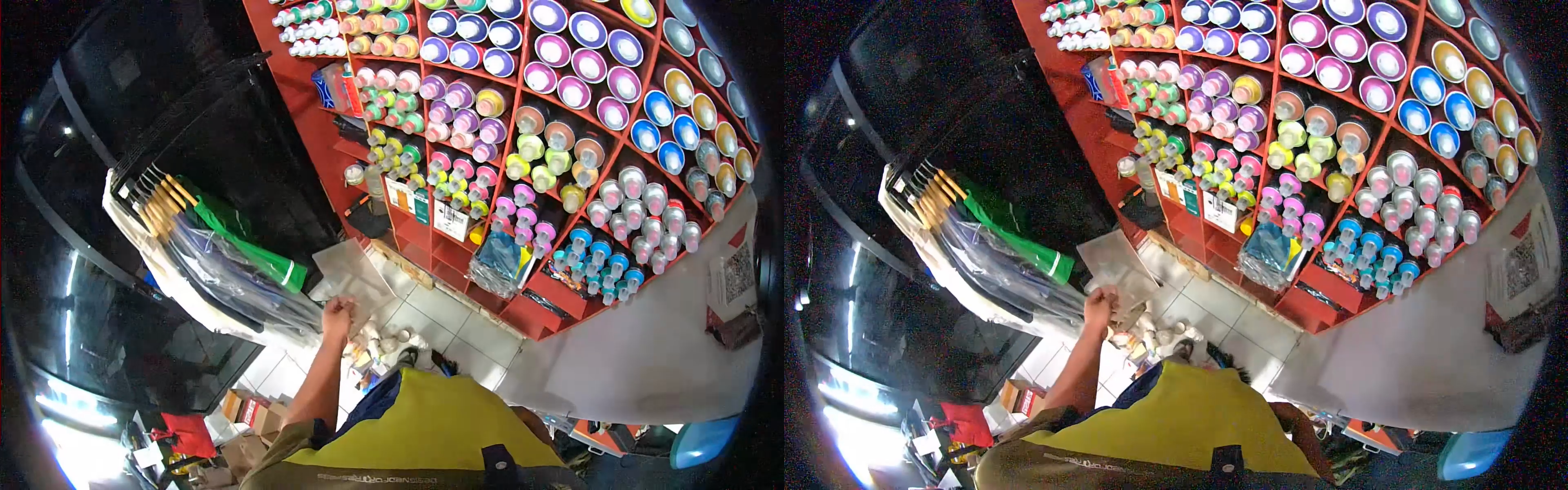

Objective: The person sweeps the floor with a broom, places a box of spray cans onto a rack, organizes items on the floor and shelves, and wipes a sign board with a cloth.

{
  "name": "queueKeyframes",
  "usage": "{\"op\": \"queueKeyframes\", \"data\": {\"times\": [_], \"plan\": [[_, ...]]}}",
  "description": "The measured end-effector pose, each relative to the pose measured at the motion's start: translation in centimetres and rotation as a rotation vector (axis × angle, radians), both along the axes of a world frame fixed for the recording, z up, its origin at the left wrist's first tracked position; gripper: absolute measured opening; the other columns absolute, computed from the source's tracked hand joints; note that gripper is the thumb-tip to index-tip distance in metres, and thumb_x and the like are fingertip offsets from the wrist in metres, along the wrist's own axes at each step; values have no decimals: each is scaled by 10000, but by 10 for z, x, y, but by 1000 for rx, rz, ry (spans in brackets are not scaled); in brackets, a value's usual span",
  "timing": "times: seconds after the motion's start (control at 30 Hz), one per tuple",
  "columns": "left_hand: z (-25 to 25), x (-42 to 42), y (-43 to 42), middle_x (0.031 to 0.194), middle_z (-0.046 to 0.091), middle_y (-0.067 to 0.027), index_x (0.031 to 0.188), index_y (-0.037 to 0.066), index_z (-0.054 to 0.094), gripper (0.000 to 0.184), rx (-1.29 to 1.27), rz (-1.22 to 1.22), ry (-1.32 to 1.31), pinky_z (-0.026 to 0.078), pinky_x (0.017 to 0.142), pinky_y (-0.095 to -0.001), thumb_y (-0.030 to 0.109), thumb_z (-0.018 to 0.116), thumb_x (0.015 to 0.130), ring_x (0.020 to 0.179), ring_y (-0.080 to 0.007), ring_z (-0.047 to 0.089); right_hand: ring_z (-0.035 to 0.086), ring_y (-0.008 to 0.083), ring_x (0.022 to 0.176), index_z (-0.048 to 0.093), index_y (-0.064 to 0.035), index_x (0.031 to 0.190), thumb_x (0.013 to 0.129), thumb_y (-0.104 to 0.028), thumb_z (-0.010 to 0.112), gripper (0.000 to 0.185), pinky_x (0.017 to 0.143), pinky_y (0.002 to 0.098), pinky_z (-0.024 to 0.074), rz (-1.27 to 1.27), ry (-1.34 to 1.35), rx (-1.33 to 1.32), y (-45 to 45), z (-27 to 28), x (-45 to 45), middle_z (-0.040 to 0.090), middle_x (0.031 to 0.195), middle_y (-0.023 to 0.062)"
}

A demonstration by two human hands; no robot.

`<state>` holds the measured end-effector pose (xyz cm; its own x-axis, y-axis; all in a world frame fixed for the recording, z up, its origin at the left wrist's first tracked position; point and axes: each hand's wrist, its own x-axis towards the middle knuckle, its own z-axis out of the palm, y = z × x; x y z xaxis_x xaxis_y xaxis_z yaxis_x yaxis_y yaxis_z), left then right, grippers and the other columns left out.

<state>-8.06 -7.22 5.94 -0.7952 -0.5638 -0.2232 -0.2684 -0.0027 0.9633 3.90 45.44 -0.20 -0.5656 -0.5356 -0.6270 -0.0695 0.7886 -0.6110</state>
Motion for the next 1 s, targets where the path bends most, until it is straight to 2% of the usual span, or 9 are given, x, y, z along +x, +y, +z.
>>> {"op": "queueKeyframes", "data": {"times": [0.17,0.3,0.43,0.63,0.73,0.8,0.83,0.93,1.0], "plan": [[-16,-88,-53,730,563,28,910,87,632,96,-96,68,233,421,527,-238,171,586,905,632,-84,531,622,244,969,565,-77,1224,835,-244,599,424,849,371,482,-243,-174,48,17,-21,-13,652,1106,125],[-19,-138,-84,778,600,-10,932,63,632,130,164,99,231,488,702,-289,187,604,900,726,-110,559,621,242,955,562,-78,1227,835,-236,599,425,838,370,483,-376,-221,77,-11,5,-65,652,1096,125],[62,-166,-99,842,608,-17,968,66,626,164,460,243,437,484,728,-290,213,596,903,778,-126,568,620,241,941,559,-80,1231,835,-229,598,425,826,369,483,-467,-238,114,-59,31,-136,652,1085,124],[191,-243,-161,1005,629,-43,1050,39,611,231,717,58,622,466,829,-334,216,560,910,926,-183,580,618,238,920,555,-82,1237,836,-218,597,426,808,368,484,-513,-266,139,-122,52,-212,652,1070,122],[225,-281,-171,991,634,-50,1043,35,621,235,405,34,756,456,861,-330,211,557,901,935,-189,585,617,237,910,553,-83,1240,836,-213,597,427,799,368,484,-526,-278,142,-138,56,-227,652,1062,122],[225,-306,-192,975,641,-54,1016,34,638,231,-36,72,626,461,857,-317,211,561,890,922,-198,599,617,236,903,552,-83,1242,836,-209,597,427,793,367,485,-539,-293,145,-143,56,-230,651,1057,121],[228,-313,-199,975,641,-54,1016,34,638,231,-32,67,620,461,857,-317,211,561,890,922,-198,599,617,236,899,551,-84,1243,836,-207,596,427,790,367,485,-546,-300,147,-143,56,-230,651,1054,121],[240,-333,-224,951,650,-52,984,41,656,204,502,-140,631,475,836,-314,191,560,885,885,-209,610,616,235,889,549,-85,1246,836,-202,596,428,781,366,485,-553,-318,147,-146,56,-230,651,1046,120],[240,-355,-239,931,652,-54,982,35,659,218,533,-165,617,482,799,-321,200,566,872,862,-210,610,616,234,882,547,-85,1248,836,-198,596,429,775,366,485,-562,-329,149,-147,56,-230,651,1041,120]]}}
